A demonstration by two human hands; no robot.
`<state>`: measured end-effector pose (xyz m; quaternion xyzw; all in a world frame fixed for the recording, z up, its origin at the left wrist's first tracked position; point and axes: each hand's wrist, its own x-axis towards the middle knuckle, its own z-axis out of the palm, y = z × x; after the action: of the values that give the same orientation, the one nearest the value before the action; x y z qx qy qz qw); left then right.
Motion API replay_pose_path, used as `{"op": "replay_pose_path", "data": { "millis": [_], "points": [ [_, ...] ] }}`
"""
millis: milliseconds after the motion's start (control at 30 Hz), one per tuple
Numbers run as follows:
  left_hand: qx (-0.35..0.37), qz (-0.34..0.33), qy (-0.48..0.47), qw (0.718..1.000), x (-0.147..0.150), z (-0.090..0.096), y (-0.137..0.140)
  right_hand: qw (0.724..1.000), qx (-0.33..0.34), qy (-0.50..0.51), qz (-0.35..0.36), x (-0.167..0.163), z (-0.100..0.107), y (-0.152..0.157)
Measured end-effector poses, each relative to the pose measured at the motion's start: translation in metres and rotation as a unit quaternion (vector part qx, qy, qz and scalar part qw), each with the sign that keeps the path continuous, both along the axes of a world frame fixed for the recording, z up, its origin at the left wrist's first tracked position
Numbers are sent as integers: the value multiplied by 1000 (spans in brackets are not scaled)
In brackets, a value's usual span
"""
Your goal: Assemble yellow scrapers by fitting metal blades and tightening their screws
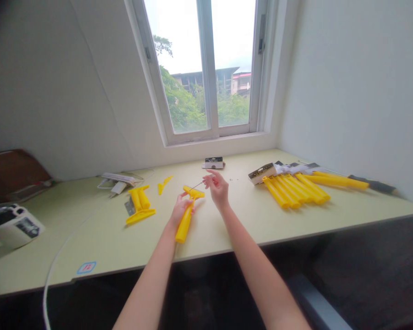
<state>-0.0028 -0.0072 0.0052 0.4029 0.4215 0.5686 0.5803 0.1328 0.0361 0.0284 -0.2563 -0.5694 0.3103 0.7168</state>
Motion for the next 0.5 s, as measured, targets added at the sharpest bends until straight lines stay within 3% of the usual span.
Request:
{"op": "replay_pose_path", "data": {
  "millis": [167,500],
  "points": [
    [-3,12,-17,1000,-2,-2,3,1000,14,-20,-20,2,0,1],
    [5,6,-28,1000,-1,-1,1,999,-33,-14,-34,4,0,3]
  ]
}}
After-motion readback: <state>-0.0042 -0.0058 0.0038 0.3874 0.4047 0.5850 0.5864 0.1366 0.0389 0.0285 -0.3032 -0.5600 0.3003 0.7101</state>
